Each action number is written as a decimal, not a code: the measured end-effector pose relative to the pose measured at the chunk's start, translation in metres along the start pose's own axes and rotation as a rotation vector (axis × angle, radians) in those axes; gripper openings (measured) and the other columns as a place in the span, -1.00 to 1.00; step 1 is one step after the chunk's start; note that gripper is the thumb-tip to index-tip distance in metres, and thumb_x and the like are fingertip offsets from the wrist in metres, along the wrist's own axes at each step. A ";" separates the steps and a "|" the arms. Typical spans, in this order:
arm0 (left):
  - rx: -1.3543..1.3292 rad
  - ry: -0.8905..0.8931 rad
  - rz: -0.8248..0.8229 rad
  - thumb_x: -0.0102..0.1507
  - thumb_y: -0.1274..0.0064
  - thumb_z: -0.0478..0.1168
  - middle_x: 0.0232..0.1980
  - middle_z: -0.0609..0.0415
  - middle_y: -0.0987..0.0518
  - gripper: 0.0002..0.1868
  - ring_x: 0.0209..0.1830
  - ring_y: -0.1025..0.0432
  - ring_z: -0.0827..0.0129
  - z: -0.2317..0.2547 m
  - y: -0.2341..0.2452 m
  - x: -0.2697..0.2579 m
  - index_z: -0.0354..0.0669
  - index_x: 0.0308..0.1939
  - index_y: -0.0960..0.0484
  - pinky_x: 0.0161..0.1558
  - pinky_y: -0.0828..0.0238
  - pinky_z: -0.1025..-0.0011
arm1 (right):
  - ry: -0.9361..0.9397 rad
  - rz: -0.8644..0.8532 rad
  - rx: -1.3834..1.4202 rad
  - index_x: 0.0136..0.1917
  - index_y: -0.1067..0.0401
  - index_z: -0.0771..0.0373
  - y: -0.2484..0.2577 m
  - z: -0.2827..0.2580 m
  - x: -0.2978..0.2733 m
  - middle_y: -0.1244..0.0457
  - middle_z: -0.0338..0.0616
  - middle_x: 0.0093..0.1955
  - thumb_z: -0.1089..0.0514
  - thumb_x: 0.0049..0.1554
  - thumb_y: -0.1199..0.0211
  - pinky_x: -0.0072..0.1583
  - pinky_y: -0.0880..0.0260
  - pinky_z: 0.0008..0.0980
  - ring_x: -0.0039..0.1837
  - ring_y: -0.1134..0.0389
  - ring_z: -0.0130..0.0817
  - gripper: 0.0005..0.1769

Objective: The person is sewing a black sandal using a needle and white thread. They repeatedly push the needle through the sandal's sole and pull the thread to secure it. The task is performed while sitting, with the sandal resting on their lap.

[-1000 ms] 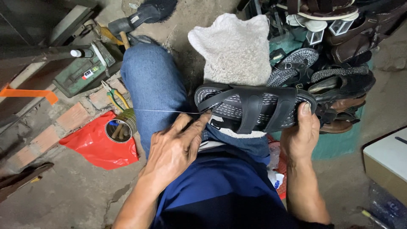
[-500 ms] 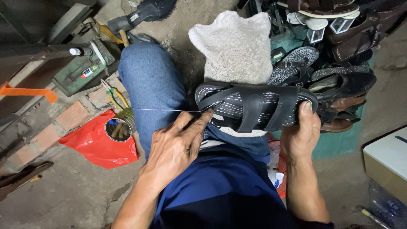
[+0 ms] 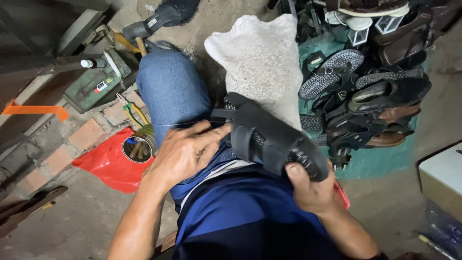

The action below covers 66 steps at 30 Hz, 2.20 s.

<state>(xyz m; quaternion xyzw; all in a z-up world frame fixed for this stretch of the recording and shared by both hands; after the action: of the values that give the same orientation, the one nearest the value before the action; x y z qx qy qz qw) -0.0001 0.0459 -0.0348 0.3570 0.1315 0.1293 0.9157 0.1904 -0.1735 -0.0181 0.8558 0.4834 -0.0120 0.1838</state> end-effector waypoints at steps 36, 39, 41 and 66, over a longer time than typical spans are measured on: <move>0.011 -0.026 0.085 0.33 0.16 -0.45 -0.27 0.05 -0.48 -0.84 -0.31 -0.30 0.14 -0.009 0.005 -0.009 -0.19 -0.33 -0.42 -0.23 -0.26 0.26 | 0.618 -0.164 -0.518 0.00 -0.47 0.28 -0.039 -0.017 0.060 -0.12 -0.01 0.53 0.25 0.24 -0.41 0.53 -0.15 0.21 0.59 -0.04 0.14 -0.87; 0.003 -0.019 0.099 0.32 0.16 -0.44 -0.29 0.00 -0.48 -0.87 -0.34 -0.29 0.10 -0.013 0.003 -0.007 -0.22 -0.32 -0.41 -0.27 -0.26 0.23 | 0.345 -0.427 -0.078 0.03 -0.55 0.24 -0.019 -0.036 0.057 -0.27 -0.06 0.41 0.23 0.24 -0.23 0.40 -0.29 -0.18 0.41 -0.36 -0.22 -0.88; -0.009 -0.031 0.156 0.34 0.13 -0.41 -0.39 -0.07 -0.46 -0.82 -0.41 -0.33 -0.03 -0.007 0.007 0.001 -0.25 -0.38 -0.45 -0.37 -0.31 0.16 | 0.232 -0.430 0.117 -0.02 -0.58 0.25 -0.017 -0.043 0.062 -0.37 -0.06 0.13 0.24 0.22 -0.23 0.16 -0.40 -0.20 0.12 -0.42 -0.20 -0.88; 0.330 0.308 0.267 0.09 -0.30 0.18 -0.62 0.15 -0.48 -0.62 -0.54 -0.49 0.17 -0.035 -0.018 -0.015 0.11 -0.58 -0.54 -0.48 -0.38 0.26 | 0.360 -0.154 -0.389 0.49 -0.36 0.11 -0.052 -0.017 0.067 -0.47 -0.09 0.11 0.22 0.29 -0.07 -0.18 -0.52 -0.32 -0.03 -0.53 -0.18 -0.50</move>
<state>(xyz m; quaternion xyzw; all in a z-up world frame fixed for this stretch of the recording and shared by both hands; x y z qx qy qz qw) -0.0228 0.0503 -0.0702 0.4918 0.2407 0.2786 0.7890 0.1798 -0.0889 -0.0313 0.7535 0.5651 0.2193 0.2546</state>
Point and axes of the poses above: each hand's wrist, its own x-axis towards the middle knuckle, its own y-axis out of the back of the hand, z = x × y, the point moved 1 cm from there along x, towards the middle knuckle
